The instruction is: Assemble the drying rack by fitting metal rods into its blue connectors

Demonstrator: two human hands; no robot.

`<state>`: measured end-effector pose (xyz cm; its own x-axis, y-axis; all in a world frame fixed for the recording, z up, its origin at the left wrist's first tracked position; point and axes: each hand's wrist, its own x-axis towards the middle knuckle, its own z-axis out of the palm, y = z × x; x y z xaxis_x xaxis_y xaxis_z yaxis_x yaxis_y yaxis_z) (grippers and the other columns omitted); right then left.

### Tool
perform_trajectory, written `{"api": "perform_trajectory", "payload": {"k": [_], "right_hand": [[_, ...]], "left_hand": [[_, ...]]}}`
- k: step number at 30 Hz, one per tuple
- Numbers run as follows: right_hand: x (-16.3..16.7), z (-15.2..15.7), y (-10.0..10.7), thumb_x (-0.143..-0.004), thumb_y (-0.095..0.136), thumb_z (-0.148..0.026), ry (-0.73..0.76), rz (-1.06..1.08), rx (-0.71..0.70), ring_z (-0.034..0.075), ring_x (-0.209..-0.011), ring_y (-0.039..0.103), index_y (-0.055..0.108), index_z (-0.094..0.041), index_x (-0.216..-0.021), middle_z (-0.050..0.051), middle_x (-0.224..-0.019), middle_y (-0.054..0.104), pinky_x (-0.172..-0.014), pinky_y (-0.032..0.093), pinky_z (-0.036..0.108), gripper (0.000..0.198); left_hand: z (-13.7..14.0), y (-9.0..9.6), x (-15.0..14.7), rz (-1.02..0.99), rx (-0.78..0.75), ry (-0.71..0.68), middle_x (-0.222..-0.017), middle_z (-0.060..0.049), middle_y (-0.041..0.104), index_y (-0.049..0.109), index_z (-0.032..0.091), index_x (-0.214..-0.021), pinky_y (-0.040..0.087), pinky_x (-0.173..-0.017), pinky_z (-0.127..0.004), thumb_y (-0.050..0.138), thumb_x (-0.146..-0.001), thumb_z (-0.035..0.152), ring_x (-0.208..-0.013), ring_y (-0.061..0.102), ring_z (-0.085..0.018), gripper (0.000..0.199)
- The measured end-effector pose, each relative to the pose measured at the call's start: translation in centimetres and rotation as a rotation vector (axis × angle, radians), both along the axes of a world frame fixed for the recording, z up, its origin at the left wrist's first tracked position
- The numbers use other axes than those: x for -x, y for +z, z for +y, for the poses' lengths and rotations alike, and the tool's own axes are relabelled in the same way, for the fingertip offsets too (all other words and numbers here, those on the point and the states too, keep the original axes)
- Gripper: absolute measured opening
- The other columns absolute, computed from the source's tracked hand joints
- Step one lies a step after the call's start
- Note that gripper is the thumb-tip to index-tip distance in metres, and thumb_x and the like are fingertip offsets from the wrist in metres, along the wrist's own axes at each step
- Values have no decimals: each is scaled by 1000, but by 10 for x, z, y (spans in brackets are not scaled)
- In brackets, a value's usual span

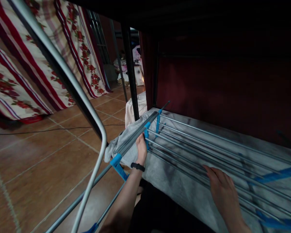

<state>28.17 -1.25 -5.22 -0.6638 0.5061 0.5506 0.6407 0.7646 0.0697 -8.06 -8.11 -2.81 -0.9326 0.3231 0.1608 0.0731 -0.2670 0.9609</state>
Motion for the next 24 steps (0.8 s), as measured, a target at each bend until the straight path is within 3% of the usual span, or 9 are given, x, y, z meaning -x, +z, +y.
{"api": "perform_trajectory", "payload": {"k": [5,9,12,15,19,24], "right_hand": [[-2,0,-3,-91,41,-9,-2,-6,8,26,-100,63,45,-24,-140,9,-114,65,-92,49,43,52],[-1,-1,-5,-90,40,-9,-15,5,29,28,-101,65,43,-28,-142,10,-115,66,-93,50,45,55],[18,-6,2,-90,39,-10,16,-5,72,30,-108,64,42,-30,-143,11,-123,65,-95,49,48,56],[65,-21,20,-93,38,-12,80,-16,145,28,-114,62,44,-25,-142,10,-129,62,-100,48,46,51],[156,-42,50,-95,32,-10,148,-103,216,24,-116,60,46,-18,-140,12,-133,60,-103,47,39,48],[248,-49,73,-98,29,-13,170,-203,286,21,-107,63,42,-16,-144,15,-123,63,-92,51,33,48]], "left_hand": [[25,1,17,-185,-41,-171,-53,-4,55,57,21,-56,46,-55,-30,36,-89,73,-49,52,-16,65],[27,-6,22,-213,-9,-203,-46,-2,50,55,21,-52,37,-45,-27,35,-85,80,-41,43,-13,70],[26,-7,23,-176,16,-187,-44,-2,47,52,22,-49,33,-44,-27,33,-87,78,-41,40,-12,71],[27,-5,20,-177,5,-152,-44,-1,45,50,22,-49,32,-45,-27,32,-89,76,-41,38,-12,70],[28,-1,15,-196,-14,-128,-45,-2,45,49,22,-50,33,-47,-29,32,-92,72,-43,38,-13,67],[25,5,13,-234,-50,-99,-52,0,48,48,23,-56,40,-52,-30,40,-88,75,-48,41,-13,61]]}}
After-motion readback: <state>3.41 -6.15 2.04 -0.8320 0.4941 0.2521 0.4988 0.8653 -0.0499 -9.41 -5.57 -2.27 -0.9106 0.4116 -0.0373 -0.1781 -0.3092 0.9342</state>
